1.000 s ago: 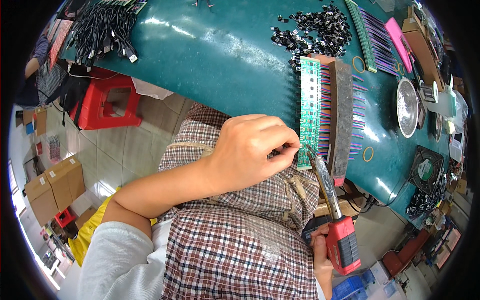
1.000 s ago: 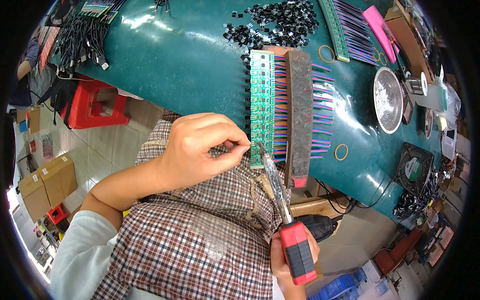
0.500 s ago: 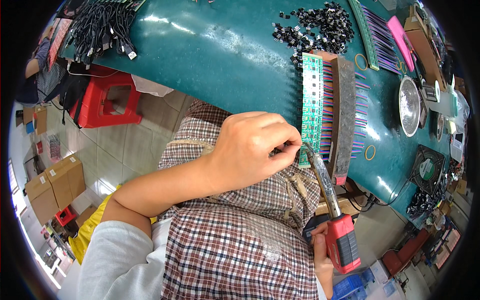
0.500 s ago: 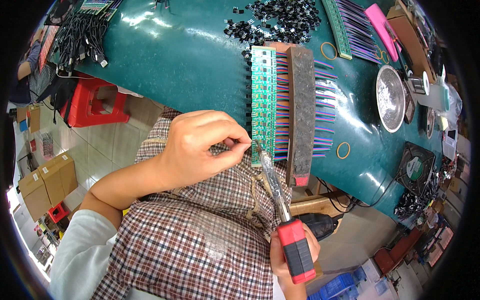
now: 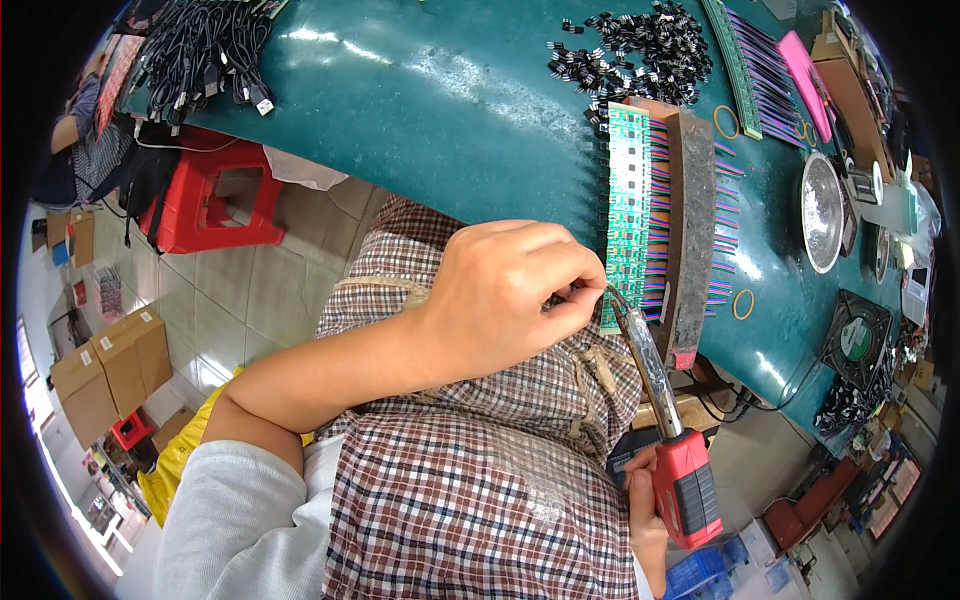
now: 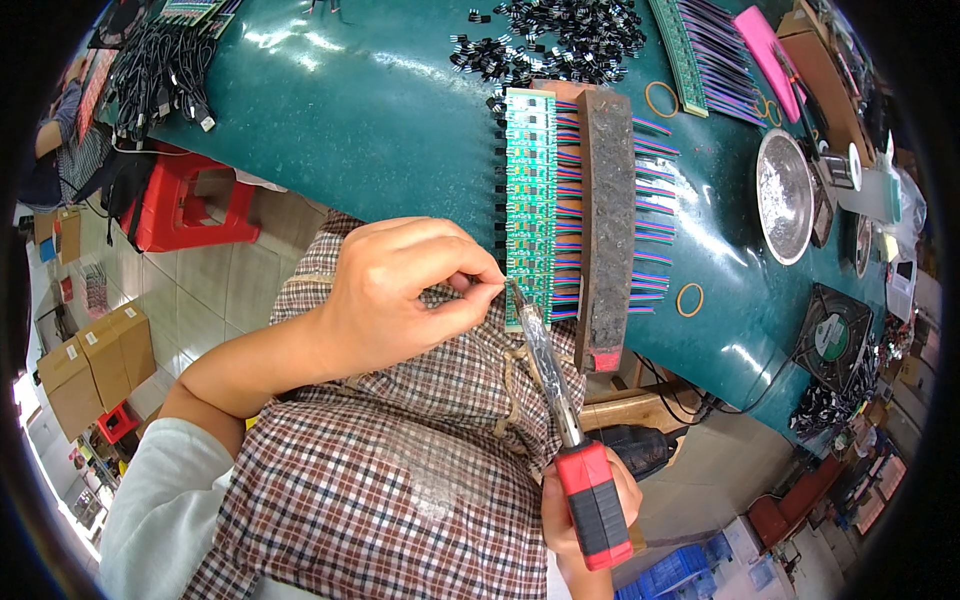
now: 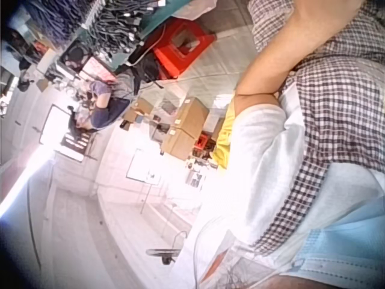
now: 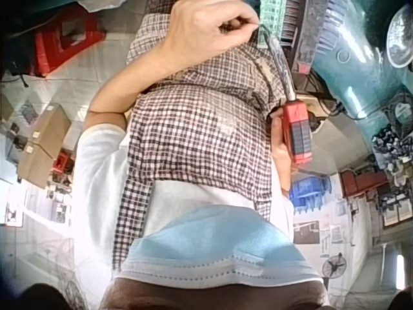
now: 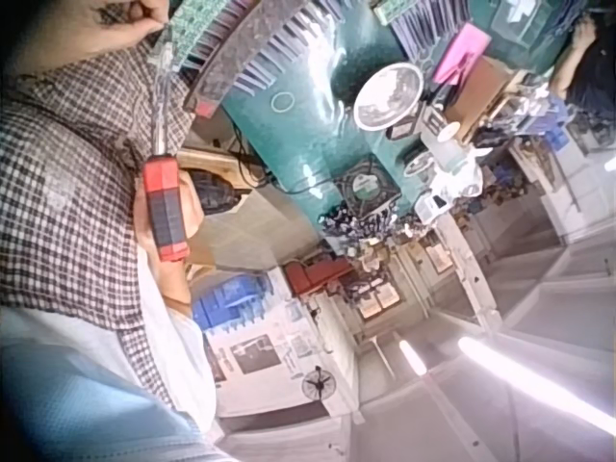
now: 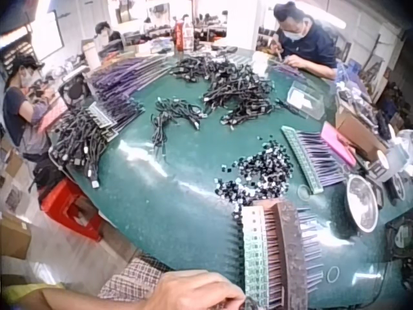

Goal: The person solders electronic components onto circuit boards using a soldering iron, then positions and solders USB cables to the boards.

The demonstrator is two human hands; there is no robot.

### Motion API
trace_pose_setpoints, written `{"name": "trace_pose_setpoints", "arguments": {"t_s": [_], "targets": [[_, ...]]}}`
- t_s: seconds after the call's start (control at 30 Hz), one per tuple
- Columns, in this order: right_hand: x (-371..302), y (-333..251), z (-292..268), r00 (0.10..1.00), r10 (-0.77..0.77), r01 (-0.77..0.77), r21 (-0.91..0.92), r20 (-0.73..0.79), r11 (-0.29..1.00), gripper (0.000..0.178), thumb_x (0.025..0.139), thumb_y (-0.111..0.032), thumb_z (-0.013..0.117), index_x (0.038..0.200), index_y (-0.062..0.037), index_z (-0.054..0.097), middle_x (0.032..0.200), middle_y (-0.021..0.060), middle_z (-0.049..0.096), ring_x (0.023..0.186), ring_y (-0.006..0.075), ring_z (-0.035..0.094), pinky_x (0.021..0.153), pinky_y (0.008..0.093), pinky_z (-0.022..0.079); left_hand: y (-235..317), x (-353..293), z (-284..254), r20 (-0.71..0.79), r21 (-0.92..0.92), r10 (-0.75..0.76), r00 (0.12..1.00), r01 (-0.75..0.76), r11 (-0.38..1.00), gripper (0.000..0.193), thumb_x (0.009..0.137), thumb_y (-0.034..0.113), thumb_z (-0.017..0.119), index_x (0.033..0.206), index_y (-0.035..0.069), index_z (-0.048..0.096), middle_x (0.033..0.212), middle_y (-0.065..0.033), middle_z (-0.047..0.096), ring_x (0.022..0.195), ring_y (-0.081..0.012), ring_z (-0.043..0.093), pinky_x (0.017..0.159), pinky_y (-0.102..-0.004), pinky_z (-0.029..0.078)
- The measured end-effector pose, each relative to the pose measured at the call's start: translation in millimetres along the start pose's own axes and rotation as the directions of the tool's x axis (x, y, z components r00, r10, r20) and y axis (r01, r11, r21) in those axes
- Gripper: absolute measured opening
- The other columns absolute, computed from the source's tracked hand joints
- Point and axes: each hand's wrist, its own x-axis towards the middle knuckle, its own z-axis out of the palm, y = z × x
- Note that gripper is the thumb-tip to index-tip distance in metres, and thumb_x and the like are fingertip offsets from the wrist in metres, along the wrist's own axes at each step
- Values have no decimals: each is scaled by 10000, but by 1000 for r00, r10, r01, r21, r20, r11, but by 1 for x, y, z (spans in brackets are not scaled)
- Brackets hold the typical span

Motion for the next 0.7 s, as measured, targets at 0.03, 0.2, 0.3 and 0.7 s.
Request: {"name": "trace_pose_setpoints", "arguments": {"t_s": [0.03, 0.2, 0.3, 0.7], "targets": [[0, 0, 0, 1000, -5, 5, -3, 0, 1000, 89, 788, -37, 768, 862, -27, 719, 782, 107, 696, 689, 299, 687, 663, 383, 565, 0, 0, 0, -1, 2, 3, 1000, -3, 1000, 133, 788, 4, 851, 878, 51, 764, 845, -70, 761, 686, -173, 743, 611, -293, 587], [-3, 5, 2, 997, -58, 55, -40, -54, 998, 93, 788, -42, 769, 860, -29, 712, 785, 104, 698, 684, 302, 686, 667, 388, 568, 0, 1, 0, -4, -4, 3, 1000, -3, 1000, 135, 786, 4, 850, 879, 55, 766, 842, -66, 760, 684, -173, 741, 609, -294, 584], [-2, 2, 2, 996, -53, 53, 7, -65, 999, 100, 792, -51, 775, 863, -29, 707, 789, 101, 697, 686, 306, 688, 669, 392, 570, 0, 0, 1, -7, -7, 3, 1000, -4, 1000, 132, 785, 2, 849, 875, 56, 767, 836, -65, 758, 682, -174, 740, 606, -293, 582], [-1, 4, 1, 1000, -26, 26, -41, -17, 999, 107, 797, -49, 789, 858, -17, 707, 786, 106, 690, 693, 308, 689, 655, 389, 565, 0, 1, 1, -12, -3, 14, 1000, -14, 1000, 128, 785, 0, 844, 874, 56, 771, 835, -67, 761, 680, -176, 740, 604, -292, 583]]}}
